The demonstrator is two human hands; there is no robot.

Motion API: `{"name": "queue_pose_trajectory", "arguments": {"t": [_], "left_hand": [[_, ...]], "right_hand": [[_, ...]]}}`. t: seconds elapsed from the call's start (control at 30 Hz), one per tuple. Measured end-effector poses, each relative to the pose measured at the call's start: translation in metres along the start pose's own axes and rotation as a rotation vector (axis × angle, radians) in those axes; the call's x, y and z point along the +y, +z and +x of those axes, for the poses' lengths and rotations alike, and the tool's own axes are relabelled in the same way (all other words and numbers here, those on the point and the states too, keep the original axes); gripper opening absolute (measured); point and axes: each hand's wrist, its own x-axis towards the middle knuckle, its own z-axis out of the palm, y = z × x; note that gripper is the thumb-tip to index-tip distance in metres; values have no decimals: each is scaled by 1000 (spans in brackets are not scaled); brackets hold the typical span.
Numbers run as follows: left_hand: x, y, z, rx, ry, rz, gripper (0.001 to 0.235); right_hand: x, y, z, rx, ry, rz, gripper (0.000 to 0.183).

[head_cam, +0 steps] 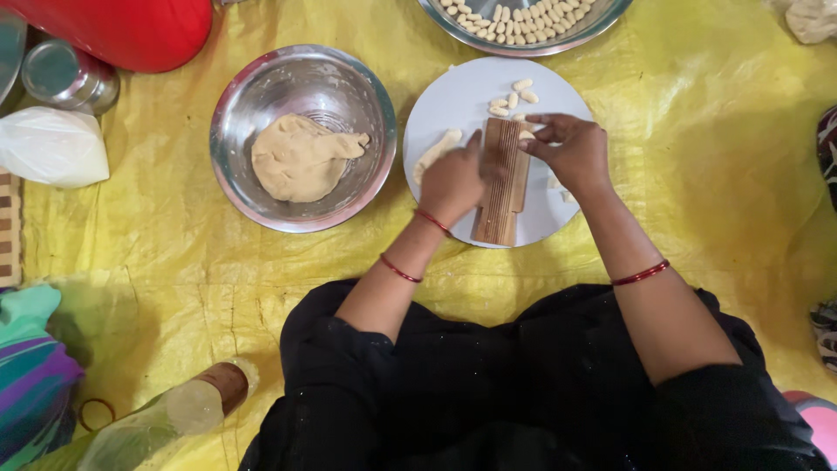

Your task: The person shapes small pieces of dough into elongated forms using a grooved wooden board. They roll the dough between their palms and then press it against the board to create ridges, placing the finished pieces onto a plate.

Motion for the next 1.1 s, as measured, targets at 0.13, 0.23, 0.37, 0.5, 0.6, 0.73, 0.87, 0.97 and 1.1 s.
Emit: {"name": "queue_pose_trajectory", "arguments": {"t": [0.13, 0.23, 0.37, 0.5, 0.6, 0.73, 0.87, 0.97, 1.1], "left_hand": [[13, 4, -15, -74, 23, 21, 101], [11, 5, -15, -79, 44, 53, 95], [3, 8, -8, -140, 47, 62, 82], [-2, 13, -8, -167, 52, 57, 65], [-3, 15, -8, -167, 63, 66, 94], [-6, 22, -8, -184, 33, 56, 91], [-8, 32, -4, -213, 43, 83, 56], [-13, 36, -7, -205, 52, 125, 64], [-9, 35, -7, -147, 105, 172, 28]], "right_hand": [[16, 11, -5, -34, 72, -333, 33], [17, 24, -9, -38, -21, -341, 29], [13, 31, -13, -15, -44, -329, 28], [8, 38, -21, -26, 10, -406, 28], [1, 42, -24, 22, -159, -494, 18], [-9, 43, -18, 60, -42, -561, 45], [-14, 37, 0, 62, -35, -603, 52], [-11, 39, 8, 82, -50, -595, 50], [-1, 34, 20, 159, -134, -627, 46]]}}
